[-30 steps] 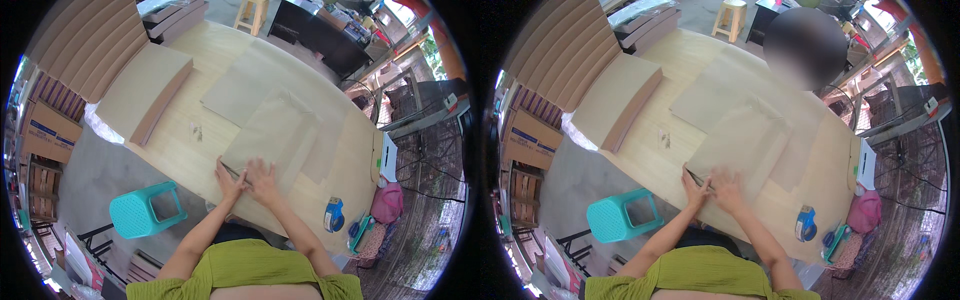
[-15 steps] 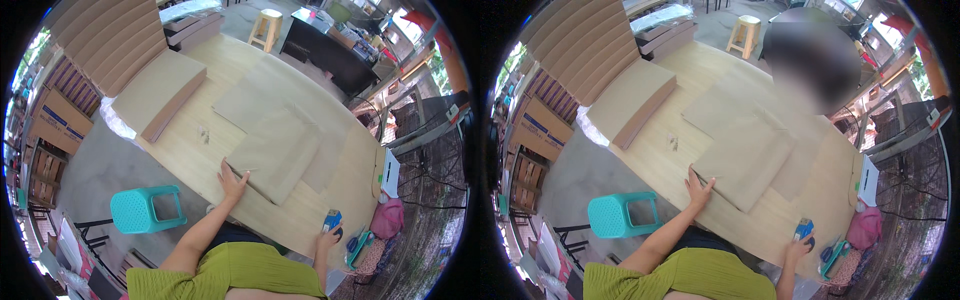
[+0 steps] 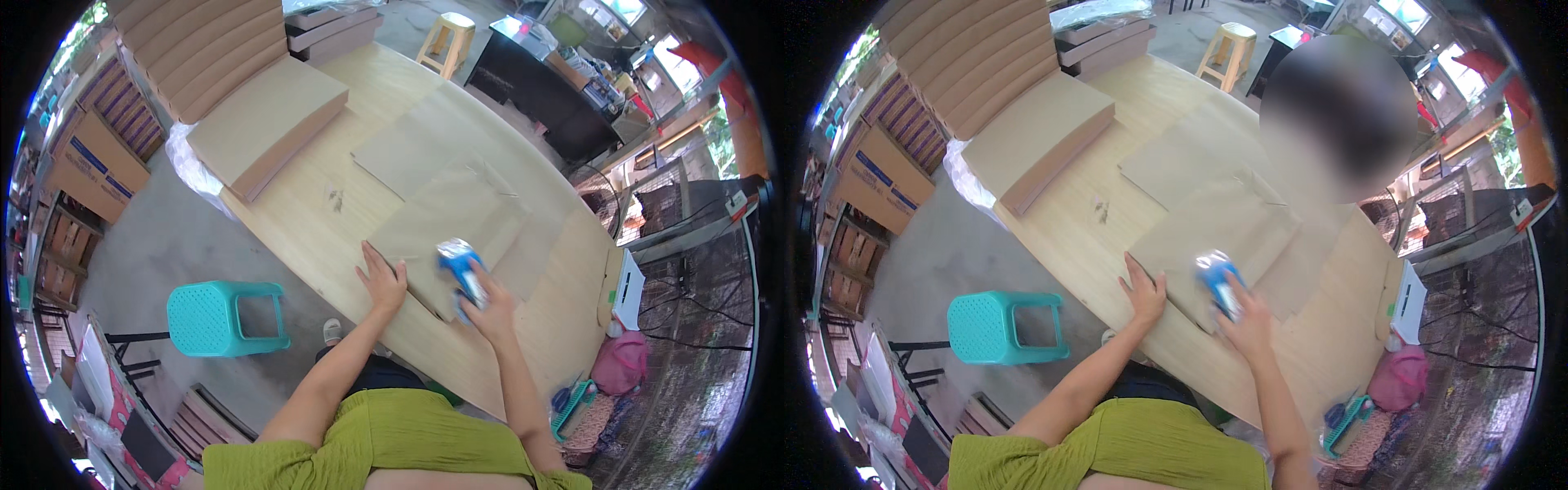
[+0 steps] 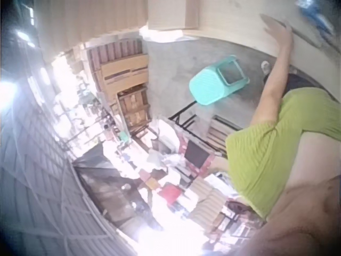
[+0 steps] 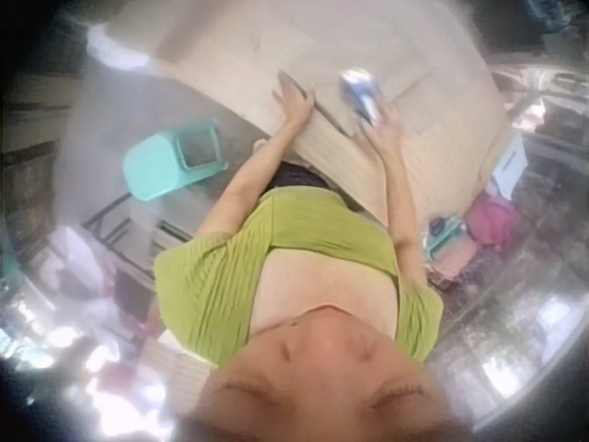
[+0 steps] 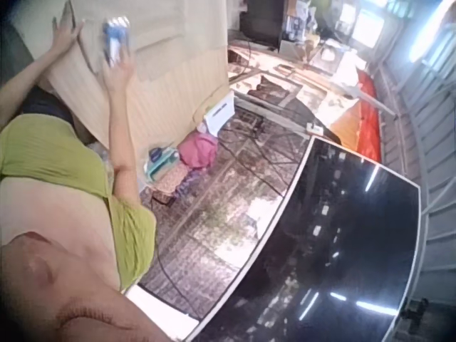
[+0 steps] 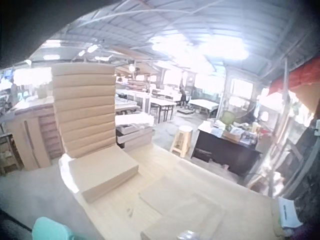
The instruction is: The person wraps a rectangular box in brown paper by folding the paper over the box and securing the seams with tape using a hand-held dispenser.
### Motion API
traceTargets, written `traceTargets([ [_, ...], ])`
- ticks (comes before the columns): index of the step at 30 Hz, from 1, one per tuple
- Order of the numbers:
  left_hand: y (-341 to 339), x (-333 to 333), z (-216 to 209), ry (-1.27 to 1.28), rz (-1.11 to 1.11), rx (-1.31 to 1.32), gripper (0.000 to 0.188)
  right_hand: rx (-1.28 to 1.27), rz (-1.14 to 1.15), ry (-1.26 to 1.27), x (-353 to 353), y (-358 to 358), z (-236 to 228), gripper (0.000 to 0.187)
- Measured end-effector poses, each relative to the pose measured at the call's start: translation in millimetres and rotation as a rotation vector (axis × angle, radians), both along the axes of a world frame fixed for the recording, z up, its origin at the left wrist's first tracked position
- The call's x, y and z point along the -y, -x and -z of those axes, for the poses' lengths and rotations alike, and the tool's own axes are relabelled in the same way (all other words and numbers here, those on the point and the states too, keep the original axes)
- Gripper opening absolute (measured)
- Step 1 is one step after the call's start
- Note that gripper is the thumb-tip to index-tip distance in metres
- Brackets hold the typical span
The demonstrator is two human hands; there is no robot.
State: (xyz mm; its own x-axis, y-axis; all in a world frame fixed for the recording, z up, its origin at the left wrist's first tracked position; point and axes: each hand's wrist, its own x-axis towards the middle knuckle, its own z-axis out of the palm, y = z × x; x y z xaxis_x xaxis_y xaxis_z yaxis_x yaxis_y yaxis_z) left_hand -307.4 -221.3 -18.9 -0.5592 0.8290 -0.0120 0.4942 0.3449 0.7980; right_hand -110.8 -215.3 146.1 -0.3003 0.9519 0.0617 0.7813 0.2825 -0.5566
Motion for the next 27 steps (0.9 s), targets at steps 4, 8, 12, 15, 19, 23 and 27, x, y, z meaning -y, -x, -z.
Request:
traceTargets([
  [4,-20,-6,-2,-0.081,-0.134,0.013,0.086,0.158,-0.273,0.076,-59,95,-5,0.068],
  [8,-31,-7,-9,-0.058,-0.195,0.044,0.08,0.342,-0.435,0.093,-99,125,16,0.071],
  [12,-35,-3,-13,-0.076,-0.231,0.107,0.074,0.629,-0.625,0.369,-113,131,-31,0.062],
  [15,-34,-4,-10,-0.095,-0.291,0.099,0.072,0.771,-0.715,0.392,-107,116,-54,0.057],
  [19,-34,-4,-3,-0.042,-0.328,0.009,0.07,0.513,-0.595,0.335,-81,85,-52,0.058],
  [23,-46,-12,-7,-0.038,-0.323,0.005,0.07,-0.137,-0.393,-0.094,-58,20,16,0.072],
  [27,-44,-8,-12,0.011,-0.343,-0.005,0.071,-0.237,-0.316,-0.249,-25,38,34,0.073],
])
